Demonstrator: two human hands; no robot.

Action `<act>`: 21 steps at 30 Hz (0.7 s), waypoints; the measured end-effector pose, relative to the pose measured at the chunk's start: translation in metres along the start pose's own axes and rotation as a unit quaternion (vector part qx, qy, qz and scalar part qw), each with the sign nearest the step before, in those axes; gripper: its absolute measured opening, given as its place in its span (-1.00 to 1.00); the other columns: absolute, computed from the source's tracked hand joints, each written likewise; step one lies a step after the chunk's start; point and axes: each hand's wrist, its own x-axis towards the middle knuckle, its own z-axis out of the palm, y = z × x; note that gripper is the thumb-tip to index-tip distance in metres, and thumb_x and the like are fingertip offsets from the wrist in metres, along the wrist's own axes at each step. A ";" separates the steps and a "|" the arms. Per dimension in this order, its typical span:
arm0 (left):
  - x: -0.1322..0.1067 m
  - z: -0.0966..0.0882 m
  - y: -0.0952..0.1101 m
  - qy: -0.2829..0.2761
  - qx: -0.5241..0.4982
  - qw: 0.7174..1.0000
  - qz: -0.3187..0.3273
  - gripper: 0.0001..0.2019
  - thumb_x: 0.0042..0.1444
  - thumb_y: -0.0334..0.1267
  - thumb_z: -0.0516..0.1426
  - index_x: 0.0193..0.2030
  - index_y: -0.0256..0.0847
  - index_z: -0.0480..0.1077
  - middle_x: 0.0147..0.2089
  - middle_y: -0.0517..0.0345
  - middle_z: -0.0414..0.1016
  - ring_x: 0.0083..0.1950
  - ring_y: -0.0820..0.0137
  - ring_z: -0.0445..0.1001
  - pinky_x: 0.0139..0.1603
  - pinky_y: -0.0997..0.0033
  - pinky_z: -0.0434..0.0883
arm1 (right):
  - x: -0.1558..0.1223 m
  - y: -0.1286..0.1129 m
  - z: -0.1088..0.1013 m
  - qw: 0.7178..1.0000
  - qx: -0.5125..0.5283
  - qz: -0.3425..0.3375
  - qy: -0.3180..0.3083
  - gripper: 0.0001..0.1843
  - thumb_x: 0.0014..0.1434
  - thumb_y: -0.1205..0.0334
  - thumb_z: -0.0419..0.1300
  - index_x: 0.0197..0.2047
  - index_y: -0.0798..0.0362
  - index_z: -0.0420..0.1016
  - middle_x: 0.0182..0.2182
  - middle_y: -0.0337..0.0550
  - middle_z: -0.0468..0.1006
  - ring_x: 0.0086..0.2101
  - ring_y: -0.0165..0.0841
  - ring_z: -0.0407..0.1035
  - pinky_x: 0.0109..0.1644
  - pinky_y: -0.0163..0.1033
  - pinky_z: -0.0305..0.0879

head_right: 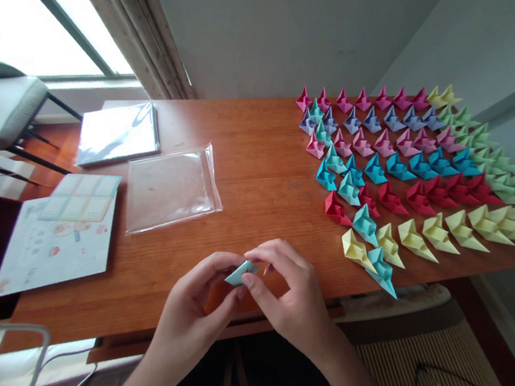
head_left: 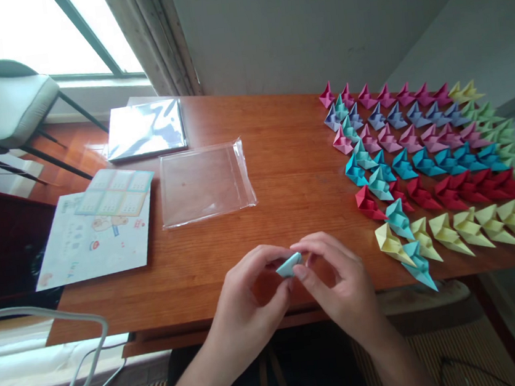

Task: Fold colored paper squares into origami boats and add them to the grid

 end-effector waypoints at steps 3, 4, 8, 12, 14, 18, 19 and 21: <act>0.000 0.001 -0.001 0.025 -0.007 1.000 0.003 -0.82 0.24 -0.37 0.20 -0.03 -0.13 0.45 -0.06 0.10 0.54 -0.01 0.30 0.53 0.05 0.35 0.46 | 0.002 0.000 0.001 0.998 0.057 0.017 -0.005 -0.92 0.28 0.26 0.25 -0.14 -0.06 0.55 -0.25 -0.19 0.54 -0.26 -0.32 0.42 -0.18 -0.21 0.39; 0.000 0.001 -0.002 0.031 -0.013 0.999 -0.003 -0.84 0.24 -0.34 0.20 -0.04 -0.14 0.45 -0.07 0.09 0.54 -0.03 0.31 0.52 0.03 0.35 0.46 | 0.002 0.000 0.001 0.997 0.076 0.026 -0.002 -0.94 0.28 0.26 0.26 -0.16 -0.06 0.54 -0.27 -0.20 0.53 -0.27 -0.33 0.42 -0.18 -0.22 0.38; 0.000 0.003 -0.003 0.023 -0.048 0.997 -0.051 -0.86 0.27 -0.20 0.20 -0.10 -0.18 0.48 -0.18 0.08 0.55 -0.16 0.33 0.52 -0.10 0.39 0.46 | 0.001 -0.004 0.004 0.985 0.150 0.080 0.010 -0.97 0.30 0.22 0.25 -0.20 -0.04 0.50 -0.29 -0.21 0.50 -0.24 -0.32 0.42 -0.14 -0.21 0.37; 0.001 0.003 -0.002 0.015 -0.031 0.997 -0.071 -0.78 0.26 -0.11 0.20 -0.30 -0.23 0.49 -0.37 0.13 0.51 -0.34 0.40 0.44 -0.32 0.48 0.38 | -0.002 -0.006 0.006 0.978 0.171 0.117 0.021 -0.92 0.32 0.18 0.23 -0.22 -0.03 0.47 -0.31 -0.24 0.44 -0.27 -0.36 0.37 -0.15 -0.23 0.33; 0.001 0.003 -0.001 0.024 0.021 0.998 -0.060 -0.74 0.27 -0.10 0.19 -0.36 -0.24 0.48 -0.43 0.15 0.47 -0.39 0.43 0.40 -0.37 0.49 0.33 | -0.003 -0.005 0.007 0.977 0.164 0.131 0.021 -0.90 0.33 0.16 0.22 -0.22 -0.03 0.45 -0.33 -0.26 0.42 -0.28 -0.37 0.36 -0.16 -0.24 0.31; 0.002 0.001 -0.001 0.033 0.110 0.993 -0.030 -0.70 0.28 -0.13 0.17 -0.42 -0.24 0.46 -0.49 0.17 0.44 -0.44 0.46 0.36 -0.41 0.49 0.28 | -0.002 -0.003 0.006 0.975 0.163 0.148 0.007 -0.86 0.34 0.13 0.20 -0.23 -0.01 0.42 -0.34 -0.27 0.41 -0.30 -0.38 0.36 -0.18 -0.26 0.31; 0.002 0.001 -0.002 0.034 0.113 0.993 -0.028 -0.71 0.28 -0.13 0.16 -0.43 -0.24 0.45 -0.49 0.17 0.44 -0.44 0.46 0.36 -0.41 0.49 0.27 | -0.002 -0.003 0.005 0.975 0.163 0.149 0.000 -0.86 0.34 0.13 0.20 -0.23 -0.01 0.42 -0.34 -0.27 0.41 -0.30 -0.38 0.36 -0.18 -0.26 0.31; 0.002 0.002 -0.004 0.032 0.096 0.994 -0.034 -0.71 0.28 -0.14 0.16 -0.42 -0.24 0.45 -0.48 0.17 0.45 -0.44 0.45 0.37 -0.41 0.48 0.27 | 0.001 -0.003 0.003 0.976 0.161 0.147 -0.021 -0.89 0.34 0.14 0.21 -0.21 -0.02 0.44 -0.31 -0.25 0.45 -0.26 -0.36 0.39 -0.15 -0.25 0.33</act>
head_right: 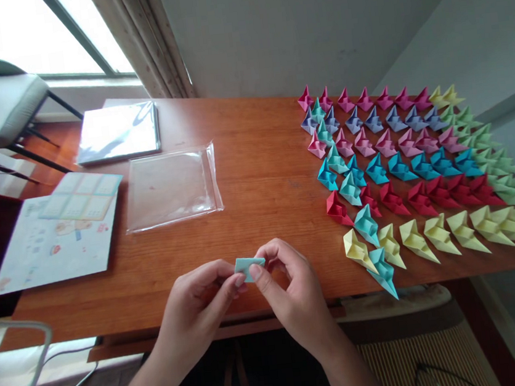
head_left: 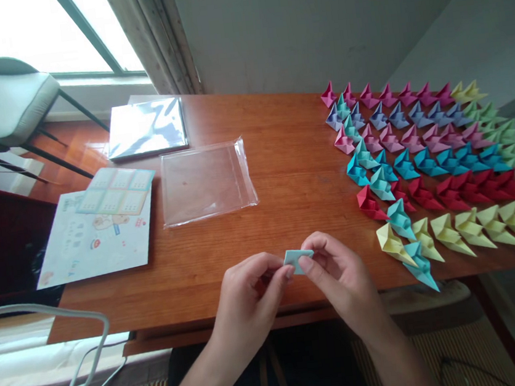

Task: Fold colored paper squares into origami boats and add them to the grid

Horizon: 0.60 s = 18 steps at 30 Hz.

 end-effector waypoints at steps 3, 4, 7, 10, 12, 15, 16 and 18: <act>0.000 0.003 -0.002 -0.015 -0.038 0.999 -0.019 -0.72 0.26 -0.12 0.18 -0.40 -0.26 0.46 -0.46 0.15 0.48 -0.43 0.43 0.40 -0.41 0.48 0.29 | 0.003 -0.003 -0.003 0.999 -0.016 -0.018 -0.030 -0.90 0.32 0.15 0.22 -0.18 -0.03 0.49 -0.27 -0.23 0.50 -0.23 -0.33 0.42 -0.12 -0.23 0.34; -0.001 0.003 -0.002 -0.020 -0.052 0.998 -0.025 -0.73 0.25 -0.12 0.19 -0.39 -0.26 0.47 -0.45 0.14 0.49 -0.42 0.42 0.41 -0.40 0.48 0.31 | 0.005 -0.004 -0.004 0.999 -0.021 -0.022 -0.033 -0.89 0.32 0.15 0.22 -0.20 -0.02 0.51 -0.29 -0.22 0.50 -0.24 -0.34 0.41 -0.13 -0.23 0.33; -0.001 0.002 0.002 -0.053 -0.122 0.990 -0.045 -0.74 0.24 -0.10 0.21 -0.35 -0.27 0.49 -0.40 0.12 0.52 -0.37 0.41 0.43 -0.36 0.48 0.35 | 0.008 -0.004 -0.005 0.999 -0.009 -0.017 -0.033 -0.86 0.33 0.16 0.22 -0.27 -0.01 0.52 -0.36 -0.25 0.48 -0.31 -0.37 0.38 -0.19 -0.27 0.31; 0.000 -0.004 0.006 -0.100 -0.202 0.972 -0.065 -0.71 0.29 -0.09 0.17 -0.29 -0.29 0.51 -0.34 0.09 0.54 -0.29 0.39 0.47 -0.27 0.47 0.39 | 0.010 -0.001 -0.005 0.999 0.042 -0.005 -0.031 -0.85 0.31 0.16 0.25 -0.29 0.00 0.52 -0.40 -0.29 0.47 -0.35 -0.42 0.36 -0.26 -0.33 0.28; 0.000 -0.007 0.008 -0.114 -0.224 0.965 -0.071 -0.68 0.33 -0.08 0.11 -0.28 -0.30 0.51 -0.33 0.08 0.53 -0.27 0.39 0.47 -0.23 0.47 0.40 | 0.011 0.001 -0.005 0.997 0.069 0.004 -0.033 -0.86 0.30 0.16 0.27 -0.30 0.00 0.52 -0.41 -0.30 0.48 -0.37 -0.44 0.36 -0.30 -0.36 0.27; 0.002 -0.009 0.007 -0.122 -0.224 0.963 -0.081 -0.67 0.32 -0.07 0.12 -0.30 -0.30 0.50 -0.35 0.10 0.52 -0.30 0.42 0.44 -0.28 0.50 0.36 | 0.012 0.003 -0.006 0.997 0.067 0.007 -0.039 -0.87 0.28 0.16 0.29 -0.29 0.00 0.54 -0.41 -0.31 0.49 -0.36 -0.45 0.37 -0.29 -0.38 0.28; 0.003 -0.009 0.006 -0.124 -0.223 0.963 -0.086 -0.69 0.30 -0.07 0.15 -0.32 -0.30 0.49 -0.36 0.11 0.51 -0.31 0.43 0.42 -0.30 0.51 0.34 | 0.012 0.002 -0.006 0.997 0.059 0.005 -0.040 -0.88 0.28 0.16 0.30 -0.30 0.00 0.54 -0.41 -0.31 0.49 -0.36 -0.45 0.37 -0.29 -0.38 0.28; 0.004 -0.008 0.005 -0.124 -0.221 0.963 -0.095 -0.71 0.26 -0.09 0.21 -0.35 -0.29 0.47 -0.38 0.13 0.50 -0.32 0.45 0.40 -0.30 0.52 0.33 | 0.013 0.001 -0.006 0.998 0.045 0.004 -0.039 -0.88 0.27 0.16 0.30 -0.30 -0.01 0.55 -0.40 -0.31 0.49 -0.35 -0.45 0.37 -0.28 -0.38 0.30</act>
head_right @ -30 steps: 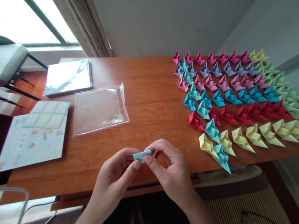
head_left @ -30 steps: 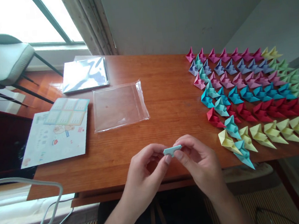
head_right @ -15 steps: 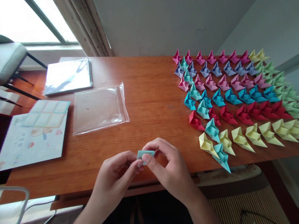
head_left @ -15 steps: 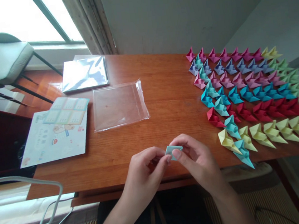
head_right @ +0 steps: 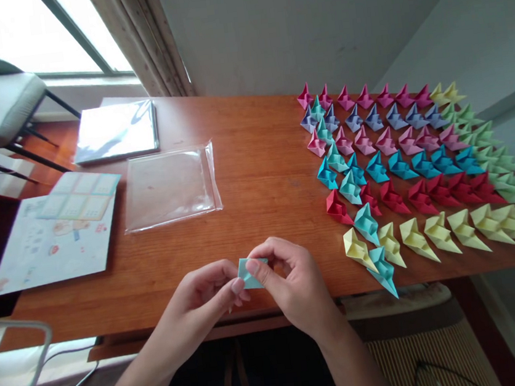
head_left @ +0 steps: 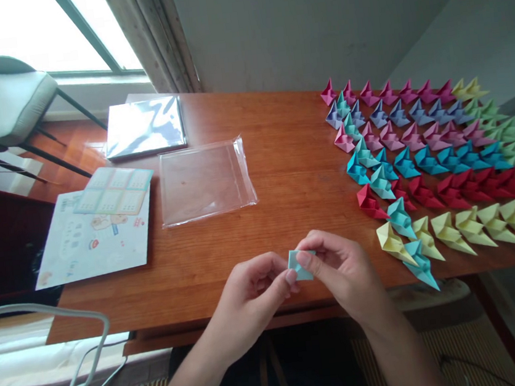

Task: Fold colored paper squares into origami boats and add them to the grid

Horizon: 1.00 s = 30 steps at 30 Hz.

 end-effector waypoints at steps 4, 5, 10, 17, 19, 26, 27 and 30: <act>0.002 0.002 -0.003 0.032 -0.002 0.999 -0.005 -0.70 0.19 -0.07 0.26 -0.38 -0.29 0.46 -0.41 0.14 0.50 -0.36 0.45 0.39 -0.32 0.51 0.33 | -0.001 -0.002 0.003 0.999 0.021 0.027 0.016 -0.87 0.26 0.10 0.31 -0.21 -0.04 0.56 -0.32 -0.29 0.55 -0.29 -0.43 0.44 -0.21 -0.37 0.36; 0.003 0.003 -0.003 0.047 -0.005 0.999 -0.003 -0.70 0.18 -0.06 0.27 -0.39 -0.29 0.46 -0.42 0.15 0.50 -0.37 0.45 0.39 -0.34 0.51 0.32 | -0.002 -0.002 0.005 0.999 0.032 0.035 0.026 -0.85 0.26 0.08 0.31 -0.17 -0.05 0.56 -0.29 -0.29 0.56 -0.27 -0.42 0.45 -0.19 -0.37 0.38; 0.002 0.005 -0.002 0.103 -0.012 0.994 0.027 -0.71 0.22 -0.07 0.24 -0.38 -0.27 0.45 -0.44 0.20 0.45 -0.39 0.48 0.36 -0.34 0.53 0.30 | -0.004 0.003 0.011 0.996 0.036 0.024 0.079 -0.83 0.24 0.07 0.33 -0.17 -0.05 0.54 -0.29 -0.28 0.60 -0.26 -0.42 0.50 -0.17 -0.38 0.42; 0.001 0.004 0.002 0.053 0.007 0.998 0.023 -0.66 0.26 -0.02 0.19 -0.37 -0.29 0.45 -0.40 0.16 0.45 -0.34 0.45 0.38 -0.31 0.52 0.31 | -0.002 0.004 0.006 0.996 0.023 0.021 0.079 -0.85 0.28 0.09 0.29 -0.16 -0.07 0.63 -0.22 -0.23 0.66 -0.22 -0.36 0.53 -0.13 -0.33 0.44; 0.001 0.004 0.002 0.052 -0.008 0.998 0.020 -0.67 0.25 -0.03 0.21 -0.37 -0.29 0.46 -0.40 0.16 0.46 -0.34 0.46 0.37 -0.31 0.53 0.31 | -0.002 0.006 0.004 0.996 0.040 0.027 0.073 -0.85 0.27 0.09 0.30 -0.15 -0.08 0.64 -0.24 -0.24 0.66 -0.24 -0.38 0.52 -0.17 -0.36 0.43; 0.000 0.006 0.001 0.038 -0.104 0.994 -0.016 -0.71 0.25 -0.09 0.23 -0.36 -0.30 0.50 -0.44 0.14 0.50 -0.40 0.49 0.37 -0.36 0.55 0.30 | 0.001 0.010 0.008 0.991 0.106 0.078 0.036 -0.78 0.25 0.04 0.31 -0.15 -0.01 0.63 -0.35 -0.23 0.62 -0.40 -0.45 0.42 -0.32 -0.38 0.38; 0.001 0.006 0.001 0.037 -0.121 0.992 -0.019 -0.72 0.24 -0.11 0.23 -0.37 -0.30 0.51 -0.44 0.14 0.50 -0.42 0.51 0.36 -0.38 0.56 0.28 | 0.001 0.008 0.009 0.990 0.110 0.080 0.033 -0.77 0.25 0.04 0.31 -0.15 0.00 0.62 -0.35 -0.23 0.62 -0.40 -0.45 0.42 -0.33 -0.38 0.38; 0.002 0.008 0.001 0.028 -0.171 0.984 -0.031 -0.76 0.23 -0.17 0.24 -0.37 -0.31 0.52 -0.44 0.13 0.51 -0.43 0.52 0.33 -0.40 0.57 0.25 | 0.003 0.005 0.010 0.989 0.113 0.086 0.026 -0.76 0.24 0.04 0.31 -0.15 0.03 0.61 -0.37 -0.22 0.61 -0.41 -0.45 0.42 -0.33 -0.37 0.38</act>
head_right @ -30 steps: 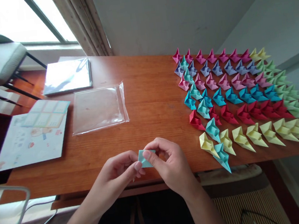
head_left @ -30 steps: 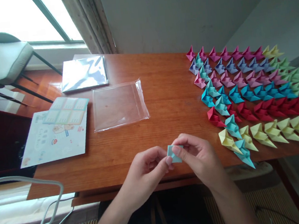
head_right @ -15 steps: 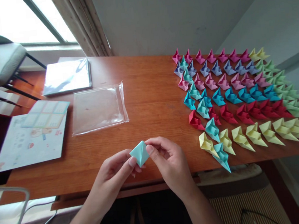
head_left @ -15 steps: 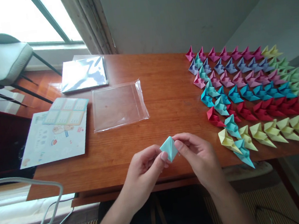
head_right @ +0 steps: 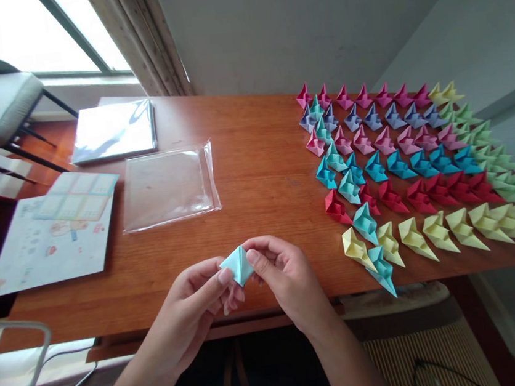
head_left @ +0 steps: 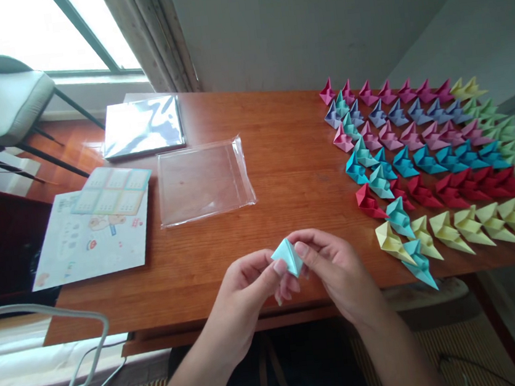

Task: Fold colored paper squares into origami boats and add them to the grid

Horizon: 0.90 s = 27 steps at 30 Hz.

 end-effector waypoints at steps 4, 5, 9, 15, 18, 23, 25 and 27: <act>0.000 0.000 -0.001 0.003 -0.026 1.000 -0.012 -0.77 0.22 -0.18 0.25 -0.36 -0.31 0.52 -0.43 0.11 0.52 -0.42 0.52 0.34 -0.39 0.57 0.26 | 0.001 -0.001 0.000 1.000 -0.022 0.004 0.005 -0.74 0.26 0.02 0.29 -0.15 0.04 0.60 -0.35 -0.19 0.62 -0.39 -0.40 0.46 -0.32 -0.33 0.42; 0.000 0.000 -0.001 0.005 -0.022 1.000 -0.013 -0.77 0.22 -0.17 0.25 -0.36 -0.31 0.51 -0.42 0.10 0.51 -0.41 0.51 0.35 -0.38 0.57 0.27 | 0.000 -0.001 -0.001 0.999 -0.041 -0.005 0.008 -0.75 0.27 0.03 0.27 -0.14 0.03 0.60 -0.33 -0.18 0.63 -0.37 -0.38 0.48 -0.30 -0.31 0.43; -0.001 -0.002 0.001 0.002 0.044 0.999 -0.013 -0.73 0.21 -0.09 0.24 -0.33 -0.30 0.47 -0.42 0.12 0.49 -0.38 0.47 0.37 -0.36 0.53 0.29 | -0.003 -0.005 -0.002 0.981 -0.166 -0.094 0.020 -0.83 0.30 0.10 0.25 -0.12 -0.04 0.61 -0.21 -0.18 0.65 -0.21 -0.33 0.52 -0.14 -0.28 0.44; 0.000 -0.007 0.003 -0.013 0.158 0.987 0.028 -0.72 0.20 -0.08 0.26 -0.31 -0.29 0.43 -0.40 0.20 0.37 -0.35 0.47 0.28 -0.34 0.49 0.27 | -0.010 -0.014 -0.001 0.965 -0.220 -0.146 0.014 -0.87 0.33 0.17 0.22 -0.13 -0.07 0.60 -0.21 -0.19 0.63 -0.19 -0.31 0.52 -0.11 -0.26 0.43; -0.001 -0.008 -0.001 0.007 0.213 0.976 0.051 -0.70 0.23 -0.06 0.22 -0.32 -0.29 0.43 -0.40 0.19 0.34 -0.36 0.46 0.25 -0.36 0.47 0.24 | -0.011 -0.014 -0.002 0.965 -0.225 -0.138 0.006 -0.88 0.31 0.14 0.24 -0.20 -0.03 0.58 -0.30 -0.19 0.61 -0.28 -0.33 0.50 -0.19 -0.26 0.43; -0.004 -0.006 -0.003 0.035 0.292 0.951 0.097 -0.68 0.25 -0.07 0.20 -0.41 -0.26 0.40 -0.45 0.21 0.31 -0.40 0.47 0.23 -0.39 0.47 0.20 | -0.009 -0.014 -0.003 0.951 -0.259 -0.168 0.004 -0.85 0.31 0.17 0.22 -0.28 0.00 0.55 -0.38 -0.20 0.57 -0.35 -0.33 0.45 -0.26 -0.25 0.37; -0.005 -0.006 -0.002 0.029 0.290 0.951 0.104 -0.67 0.29 -0.06 0.16 -0.39 -0.26 0.41 -0.44 0.20 0.33 -0.39 0.46 0.25 -0.38 0.47 0.22 | -0.009 -0.014 -0.003 0.958 -0.242 -0.156 -0.003 -0.85 0.31 0.17 0.21 -0.29 0.00 0.54 -0.38 -0.20 0.57 -0.35 -0.33 0.45 -0.26 -0.25 0.38; -0.004 -0.006 -0.002 0.017 0.281 0.954 0.099 -0.65 0.33 -0.04 0.10 -0.37 -0.26 0.42 -0.43 0.18 0.35 -0.39 0.45 0.26 -0.38 0.47 0.22 | -0.008 -0.014 -0.002 0.963 -0.232 -0.137 -0.012 -0.85 0.31 0.17 0.21 -0.29 0.01 0.54 -0.38 -0.20 0.57 -0.36 -0.33 0.45 -0.26 -0.25 0.39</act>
